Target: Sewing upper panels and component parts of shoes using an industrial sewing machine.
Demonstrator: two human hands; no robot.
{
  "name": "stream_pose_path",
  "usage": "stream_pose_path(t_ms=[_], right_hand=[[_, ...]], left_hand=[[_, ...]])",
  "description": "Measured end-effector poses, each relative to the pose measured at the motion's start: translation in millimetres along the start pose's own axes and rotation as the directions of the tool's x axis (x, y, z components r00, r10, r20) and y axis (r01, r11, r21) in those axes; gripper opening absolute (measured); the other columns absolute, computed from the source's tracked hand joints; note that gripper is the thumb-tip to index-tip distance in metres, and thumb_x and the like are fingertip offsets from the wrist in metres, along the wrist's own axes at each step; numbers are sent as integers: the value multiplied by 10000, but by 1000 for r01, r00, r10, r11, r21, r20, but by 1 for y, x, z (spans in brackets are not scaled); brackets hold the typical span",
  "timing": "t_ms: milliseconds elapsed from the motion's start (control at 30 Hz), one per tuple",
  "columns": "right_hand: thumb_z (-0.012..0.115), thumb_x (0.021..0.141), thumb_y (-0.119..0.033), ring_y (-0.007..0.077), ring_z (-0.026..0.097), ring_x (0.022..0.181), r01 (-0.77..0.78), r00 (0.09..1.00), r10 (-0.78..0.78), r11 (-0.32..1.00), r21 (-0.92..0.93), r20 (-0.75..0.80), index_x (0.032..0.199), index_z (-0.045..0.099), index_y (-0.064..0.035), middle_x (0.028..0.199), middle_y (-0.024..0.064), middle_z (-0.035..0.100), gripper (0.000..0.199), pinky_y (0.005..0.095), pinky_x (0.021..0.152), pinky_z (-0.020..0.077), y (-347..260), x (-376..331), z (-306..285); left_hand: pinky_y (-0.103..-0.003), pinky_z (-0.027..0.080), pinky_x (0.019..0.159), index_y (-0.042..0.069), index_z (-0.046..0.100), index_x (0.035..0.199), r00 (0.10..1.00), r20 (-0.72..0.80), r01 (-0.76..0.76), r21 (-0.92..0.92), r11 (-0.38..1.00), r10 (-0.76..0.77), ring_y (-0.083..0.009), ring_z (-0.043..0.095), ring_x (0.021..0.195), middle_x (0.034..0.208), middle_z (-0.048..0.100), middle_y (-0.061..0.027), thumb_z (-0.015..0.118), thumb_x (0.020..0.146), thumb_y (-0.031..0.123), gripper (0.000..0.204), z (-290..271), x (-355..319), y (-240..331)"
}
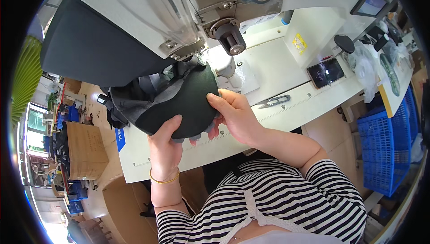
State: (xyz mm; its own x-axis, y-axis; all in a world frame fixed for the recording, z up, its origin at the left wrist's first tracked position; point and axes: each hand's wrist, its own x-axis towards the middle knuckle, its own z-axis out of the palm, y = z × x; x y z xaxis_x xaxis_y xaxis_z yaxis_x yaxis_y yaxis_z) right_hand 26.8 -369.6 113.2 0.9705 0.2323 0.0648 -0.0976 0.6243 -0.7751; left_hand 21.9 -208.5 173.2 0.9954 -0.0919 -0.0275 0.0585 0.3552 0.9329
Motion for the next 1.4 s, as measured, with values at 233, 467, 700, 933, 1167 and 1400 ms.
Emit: stream_pose_path(t_ms=[233, 467, 700, 933, 1167, 1400], right_hand=[[448, 994, -264, 167, 602, 543, -3, 1000, 3, 1000, 13, 3, 897, 512, -5, 729, 86, 607, 283, 279, 466, 502, -1, 1, -2], [452, 993, -267, 165, 602, 548, 11, 1000, -11, 999, 30, -14, 918, 519, -8, 737, 87, 609, 278, 279, 462, 501, 1, 0, 4], [452, 992, -276, 171, 608, 564, -8, 1000, 8, 1000, 18, -7, 949, 515, -1, 744, 90, 610, 285, 280, 504, 507, -4, 5, 2], [414, 1007, -283, 188, 610, 568, -57, 998, 58, 997, -51, 26, 990, 501, 12, 773, 127, 628, 309, 283, 525, 508, 2, -25, 11], [405, 1010, -307, 188, 611, 561, -53, 997, 56, 997, -48, 49, 1011, 478, 8, 757, 143, 633, 323, 280, 527, 504, 2, -19, 8], [410, 1009, -300, 188, 610, 543, -13, 999, 14, 1000, -8, 38, 965, 498, 10, 742, 143, 631, 325, 284, 508, 502, -3, -4, 5]], left_hand=[[-343, 470, 438, -66, 581, 1002, 999, -42, -14, -24, 1000, 13, -238, 633, 669, 892, 649, -154, 516, 817, -24, 200, 7, -2, -4], [-329, 497, 462, -67, 570, 1031, 998, -53, -30, 28, 999, 31, -233, 634, 683, 920, 646, -147, 518, 819, -25, 222, 1, 1, -1], [-324, 480, 450, -75, 603, 956, 1000, 12, -14, -4, 1000, 14, -223, 625, 646, 871, 652, -153, 508, 822, -32, 170, 3, 6, 1], [-313, 483, 490, -70, 619, 934, 999, -28, -31, 48, 998, 32, -211, 623, 649, 856, 660, -143, 533, 818, -19, 153, -2, 1, 0], [-295, 480, 808, -43, 631, 988, 998, -51, -35, -18, 999, 34, -191, 624, 891, 965, 660, -106, 556, 816, -26, 188, -9, 10, -10], [-304, 468, 853, -39, 628, 1011, 936, 133, -351, 305, 885, 325, -188, 611, 948, 1009, 652, -107, 558, 833, -22, 192, -27, 24, -31]])
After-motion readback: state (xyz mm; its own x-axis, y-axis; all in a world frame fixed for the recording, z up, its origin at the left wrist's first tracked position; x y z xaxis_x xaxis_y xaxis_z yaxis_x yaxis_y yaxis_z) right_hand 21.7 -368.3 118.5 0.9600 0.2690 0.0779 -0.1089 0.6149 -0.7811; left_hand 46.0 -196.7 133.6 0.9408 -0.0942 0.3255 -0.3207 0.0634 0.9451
